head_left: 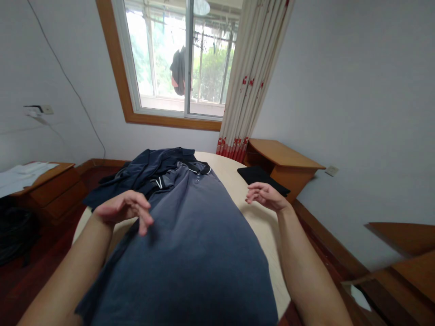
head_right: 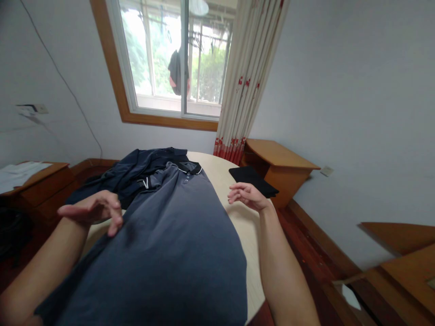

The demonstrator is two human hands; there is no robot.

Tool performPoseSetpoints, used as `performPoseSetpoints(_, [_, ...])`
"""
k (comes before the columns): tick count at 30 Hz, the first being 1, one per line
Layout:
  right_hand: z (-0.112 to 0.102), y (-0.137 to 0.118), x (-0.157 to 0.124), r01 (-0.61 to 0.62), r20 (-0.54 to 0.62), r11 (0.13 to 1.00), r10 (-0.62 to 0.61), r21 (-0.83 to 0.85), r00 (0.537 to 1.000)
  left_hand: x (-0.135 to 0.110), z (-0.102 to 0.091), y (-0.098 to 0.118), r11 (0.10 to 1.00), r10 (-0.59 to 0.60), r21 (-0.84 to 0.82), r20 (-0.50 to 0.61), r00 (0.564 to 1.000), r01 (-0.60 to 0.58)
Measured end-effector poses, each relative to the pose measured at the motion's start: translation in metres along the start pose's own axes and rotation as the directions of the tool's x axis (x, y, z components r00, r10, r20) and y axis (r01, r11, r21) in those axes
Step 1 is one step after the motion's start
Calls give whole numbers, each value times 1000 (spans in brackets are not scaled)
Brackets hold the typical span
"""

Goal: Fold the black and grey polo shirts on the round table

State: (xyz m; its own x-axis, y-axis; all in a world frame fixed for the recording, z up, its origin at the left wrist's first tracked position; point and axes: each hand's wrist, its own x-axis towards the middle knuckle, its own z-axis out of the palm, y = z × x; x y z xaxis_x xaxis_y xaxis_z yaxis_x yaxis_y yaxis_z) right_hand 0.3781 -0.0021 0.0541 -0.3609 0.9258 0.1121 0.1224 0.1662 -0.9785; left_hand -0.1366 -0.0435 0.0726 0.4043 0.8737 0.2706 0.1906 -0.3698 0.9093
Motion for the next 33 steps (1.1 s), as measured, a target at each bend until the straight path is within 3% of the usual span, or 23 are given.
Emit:
performPoseSetpoints(3, [23,20,24,-54,-119,981,32,-185,992,20,23,5,991,-105,-73,90,990,111])
performPoseSetpoints(7, [48,45,46,-105,-224,870,-7,-482,974,44,54,-12,963,-94,254,-4,996,92])
performPoseSetpoints(11, [71,51,53,-124,-235,748,-45,-652,971,51,71,-46,826,-21,560,136,991,-59])
performPoseSetpoints(15, [86,48,55,-177,-222,651,13,-738,975,50,83,-57,645,-169,763,178,969,-27])
performPoseSetpoints(19, [61,40,52,-286,-350,571,-2,-769,937,45,90,-47,564,-274,826,201,941,-12])
performPoseSetpoints(24, [16,37,41,-436,-515,567,24,-699,857,38,96,-35,550,-343,835,238,908,-11])
performPoseSetpoints(33, [26,50,44,-241,-289,631,27,-737,957,34,106,-20,547,-324,837,232,917,-19])
